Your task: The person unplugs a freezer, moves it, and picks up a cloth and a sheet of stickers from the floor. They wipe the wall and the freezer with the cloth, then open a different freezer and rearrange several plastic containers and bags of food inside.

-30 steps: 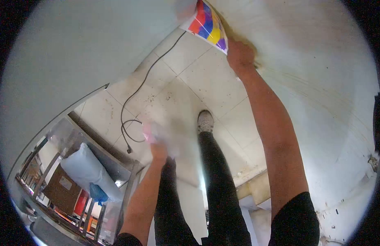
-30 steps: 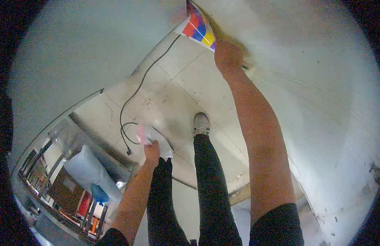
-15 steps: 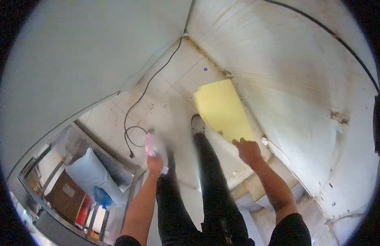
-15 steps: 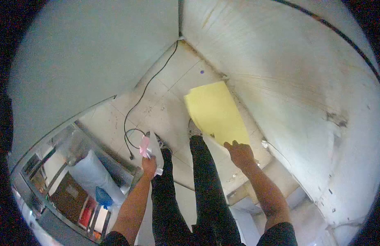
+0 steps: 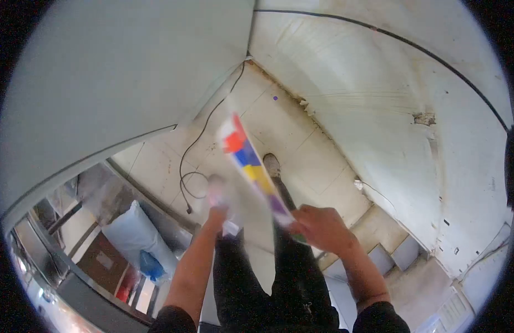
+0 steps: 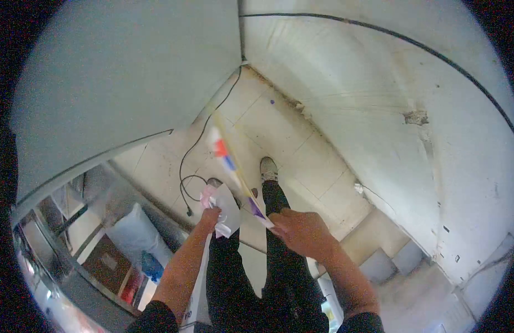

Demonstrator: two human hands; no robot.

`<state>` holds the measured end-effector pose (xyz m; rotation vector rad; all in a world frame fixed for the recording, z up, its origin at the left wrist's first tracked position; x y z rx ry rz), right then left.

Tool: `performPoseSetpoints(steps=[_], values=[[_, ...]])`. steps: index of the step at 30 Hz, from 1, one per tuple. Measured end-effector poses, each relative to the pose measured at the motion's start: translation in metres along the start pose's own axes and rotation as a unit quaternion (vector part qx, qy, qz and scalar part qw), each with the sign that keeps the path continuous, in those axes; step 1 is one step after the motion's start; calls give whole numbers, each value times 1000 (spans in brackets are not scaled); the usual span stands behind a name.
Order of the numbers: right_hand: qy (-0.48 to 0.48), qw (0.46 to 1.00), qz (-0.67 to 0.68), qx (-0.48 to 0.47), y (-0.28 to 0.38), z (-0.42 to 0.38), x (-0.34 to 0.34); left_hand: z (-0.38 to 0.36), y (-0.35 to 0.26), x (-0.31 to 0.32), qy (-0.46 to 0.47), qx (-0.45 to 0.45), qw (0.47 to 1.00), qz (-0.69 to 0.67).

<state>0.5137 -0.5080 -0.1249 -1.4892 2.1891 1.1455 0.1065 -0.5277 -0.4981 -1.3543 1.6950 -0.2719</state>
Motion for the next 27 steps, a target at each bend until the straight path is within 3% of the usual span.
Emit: performPoseSetpoints(steps=[1, 2, 3, 4, 5, 7, 8, 10, 12, 14, 16, 17, 19, 20, 22, 24, 26, 27], values=[[0, 999, 49, 18, 6, -14, -13, -3, -11, -5, -78, -19, 983, -164], [2, 995, 97, 36, 10, -28, -21, 1, 7, 7, -54, -19, 913, -405], [1, 996, 90, 25, 9, -36, -19, 5, 24, 19, -40, -25, 684, -728], [-31, 976, 203, 70, 3, -46, -8, 8, 41, 30, -36, -46, 481, -875], [-59, 940, 316, 116, 0, -56, 3, 0, -12, -29, -138, -76, 515, -843], [-53, 937, 334, 87, -7, -59, 11, -25, -111, -151, -241, -89, 515, -818], [-38, 930, 359, 73, -6, -60, 16, -39, -148, -203, -253, -84, 503, -822], [-53, 918, 386, 72, -3, -55, 24, -50, -180, -273, -151, -24, 399, -904], [-61, 904, 416, 77, 0, -51, 40, -59, -145, -255, -186, -29, 446, -875], [-104, 867, 483, 65, 3, -45, 58, -70, -128, -247, -198, -15, 421, -885], [-79, 860, 497, 85, 11, -45, 61, -90, -114, -228, -236, -24, 422, -875], [-62, 855, 506, 100, 14, -44, 59, -95, -104, -219, -221, -33, 522, -823], [-62, 852, 510, 99, 26, -41, 53, -91, -137, -248, -275, -65, 704, -652], [-61, 850, 515, 94, 33, -42, 50, -89, -142, -253, -273, -67, 702, -655], [-47, 855, 503, 116, 45, -40, 44, -89, -144, -262, -272, -138, 615, -728], [-33, 859, 493, 133, 55, -38, 35, -91, -135, -264, -285, -180, 608, -719], [-33, 869, 464, 170, 63, -38, 25, -92, -99, -247, -250, -223, 557, -760], [-34, 869, 463, 170, 62, -37, 30, -93, -93, -245, -249, -221, 557, -761]])
Point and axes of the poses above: each hand's wrist, its own z-axis towards the middle knuckle, its own x-axis out of the palm, y = z × x, the point moved 1 cm from there along z, towards the middle knuckle, and after that the axes turned 6 degrees about -z, right-handed, at the moved point
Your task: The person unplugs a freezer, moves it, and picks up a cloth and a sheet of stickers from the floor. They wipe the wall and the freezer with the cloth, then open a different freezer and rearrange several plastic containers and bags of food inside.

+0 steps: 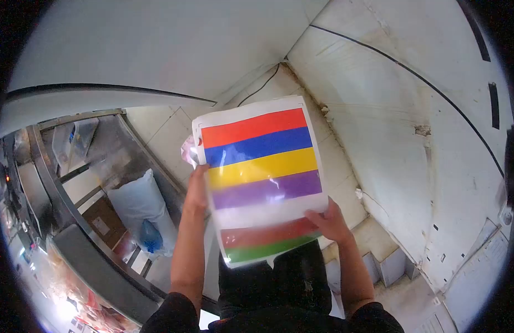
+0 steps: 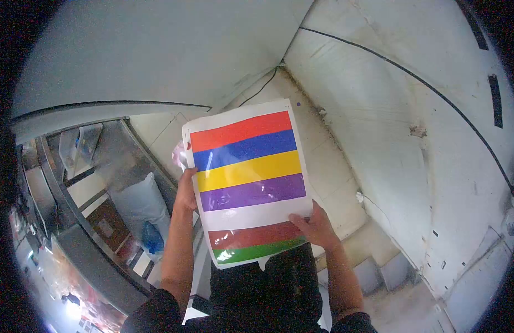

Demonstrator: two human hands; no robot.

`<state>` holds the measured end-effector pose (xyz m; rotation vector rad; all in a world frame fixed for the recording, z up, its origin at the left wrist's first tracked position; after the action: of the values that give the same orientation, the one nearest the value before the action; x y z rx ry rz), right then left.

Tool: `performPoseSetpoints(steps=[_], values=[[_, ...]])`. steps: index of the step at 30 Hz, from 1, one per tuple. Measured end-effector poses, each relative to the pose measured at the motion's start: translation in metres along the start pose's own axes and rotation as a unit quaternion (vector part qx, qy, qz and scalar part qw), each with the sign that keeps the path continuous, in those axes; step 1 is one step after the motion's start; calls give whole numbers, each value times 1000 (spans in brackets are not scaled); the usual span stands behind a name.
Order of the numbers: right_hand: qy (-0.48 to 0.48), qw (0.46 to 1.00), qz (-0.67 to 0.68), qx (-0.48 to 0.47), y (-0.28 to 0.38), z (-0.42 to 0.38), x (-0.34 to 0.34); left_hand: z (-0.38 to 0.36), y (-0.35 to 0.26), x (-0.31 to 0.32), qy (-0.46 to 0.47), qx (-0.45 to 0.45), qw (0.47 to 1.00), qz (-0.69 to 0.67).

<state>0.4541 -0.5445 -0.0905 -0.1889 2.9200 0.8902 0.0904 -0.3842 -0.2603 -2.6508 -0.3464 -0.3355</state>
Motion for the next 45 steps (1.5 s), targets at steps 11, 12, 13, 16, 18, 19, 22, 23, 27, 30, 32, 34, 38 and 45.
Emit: performPoseSetpoints(steps=[11, 12, 13, 16, 18, 19, 22, 23, 27, 30, 32, 34, 38, 45], values=[[-7, 995, 31, -95, -49, 50, 44, -31, -51, 20, 19, 7, 994, 103], [5, 993, 30, -118, -57, 60, 45, -24, -45, 7, 30, -9, 995, 93], [-2, 993, 37, -116, -62, 69, 39, -16, -38, -7, 38, -25, 996, 83], [106, 985, -137, -4, -84, 120, 15, 6, -9, -43, 22, -48, 994, 91], [30, 982, -175, -58, -111, 183, 2, 6, -1, -41, 27, -27, 991, 126], [-42, 977, -182, -99, -125, 222, -5, 3, 4, -36, 31, -3, 988, 154], [-154, 945, -264, -113, -129, 372, -40, 1, 25, -23, -63, -22, 981, 180], [-164, 938, -287, -103, -126, 430, -53, 3, 38, -25, -96, -24, 983, 152], [-187, 934, 263, -154, -132, 657, -76, 9, 75, -52, -208, -90, 962, 156], [-169, 865, 465, -78, -94, 754, -99, 1, 100, -69, -331, -134, 920, 159], [-260, 915, 288, -110, -90, 831, -105, -6, 107, -60, -408, -89, 893, 168], [-321, 933, 74, -144, -98, 878, -110, 9, 105, -33, -404, -57, 901, 149], [-372, 816, -393, -204, -43, 836, -128, 17, 100, -20, -445, -75, 881, 143], [-309, 685, -653, -96, -23, 843, -126, 20, 93, -11, -419, -115, 892, 120]])
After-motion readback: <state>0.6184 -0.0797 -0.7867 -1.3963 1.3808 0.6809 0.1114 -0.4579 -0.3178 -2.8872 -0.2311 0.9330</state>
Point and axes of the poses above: each hand's wrist, its own z-axis towards the middle knuckle, its own x-axis out of the palm, y = z × x, the point moved 1 cm from there along z, towards the middle knuckle, and after that the axes turned 6 degrees about -z, right-handed, at the moved point
